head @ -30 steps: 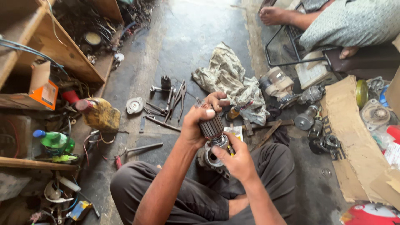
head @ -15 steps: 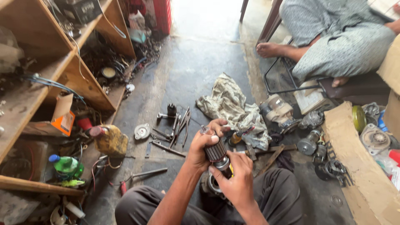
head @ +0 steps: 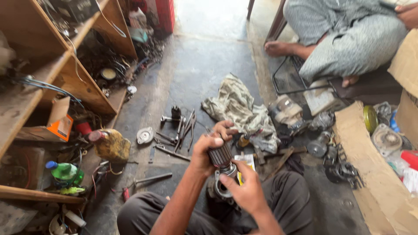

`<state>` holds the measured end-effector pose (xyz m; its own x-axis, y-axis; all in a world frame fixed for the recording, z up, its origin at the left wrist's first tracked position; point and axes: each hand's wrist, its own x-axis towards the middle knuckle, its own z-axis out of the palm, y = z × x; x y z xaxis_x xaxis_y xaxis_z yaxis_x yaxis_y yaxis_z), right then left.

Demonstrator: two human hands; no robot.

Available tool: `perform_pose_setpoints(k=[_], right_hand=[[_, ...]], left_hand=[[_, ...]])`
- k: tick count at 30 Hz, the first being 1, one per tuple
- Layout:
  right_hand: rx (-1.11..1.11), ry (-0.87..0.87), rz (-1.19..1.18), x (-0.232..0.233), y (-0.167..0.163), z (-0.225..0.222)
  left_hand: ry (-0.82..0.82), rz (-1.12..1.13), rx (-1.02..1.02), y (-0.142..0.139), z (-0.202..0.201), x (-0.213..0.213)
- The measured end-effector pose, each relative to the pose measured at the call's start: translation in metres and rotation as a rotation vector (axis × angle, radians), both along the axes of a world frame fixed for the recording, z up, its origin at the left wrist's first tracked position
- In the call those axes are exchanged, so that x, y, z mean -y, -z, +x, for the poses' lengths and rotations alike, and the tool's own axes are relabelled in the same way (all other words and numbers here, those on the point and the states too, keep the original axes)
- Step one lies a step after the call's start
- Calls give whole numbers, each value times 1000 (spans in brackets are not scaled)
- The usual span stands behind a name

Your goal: The person sits on the workshop floor assembling a starter motor. They insert the armature into the drive housing, apply grease from a sachet to the shaft, fit the brush end cap over the armature, press components together by hand, and finally tighten the assembly using a T-handle wrench.

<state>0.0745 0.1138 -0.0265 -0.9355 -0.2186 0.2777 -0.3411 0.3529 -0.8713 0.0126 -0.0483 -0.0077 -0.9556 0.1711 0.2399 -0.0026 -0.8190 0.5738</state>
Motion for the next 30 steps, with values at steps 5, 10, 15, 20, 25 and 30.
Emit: perform_pose_setpoints(k=[5, 10, 15, 20, 25, 30], right_hand=[[115, -17, -100, -1, -4, 3], [-167, 122, 200, 5, -14, 7], [397, -208, -317, 0, -20, 3], [-373, 154, 295, 7, -13, 8], [396, -166, -274, -3, -14, 1], [-386, 191, 299, 9, -9, 6]], left_hand=[[8, 11, 29, -1, 5, 0], [-17, 9, 28, -6, 3, 0], [23, 49, 47, -10, 6, 4], [-51, -14, -7, -9, 8, 0], [9, 54, 63, -10, 5, 5], [-59, -3, 2, -9, 6, 0]])
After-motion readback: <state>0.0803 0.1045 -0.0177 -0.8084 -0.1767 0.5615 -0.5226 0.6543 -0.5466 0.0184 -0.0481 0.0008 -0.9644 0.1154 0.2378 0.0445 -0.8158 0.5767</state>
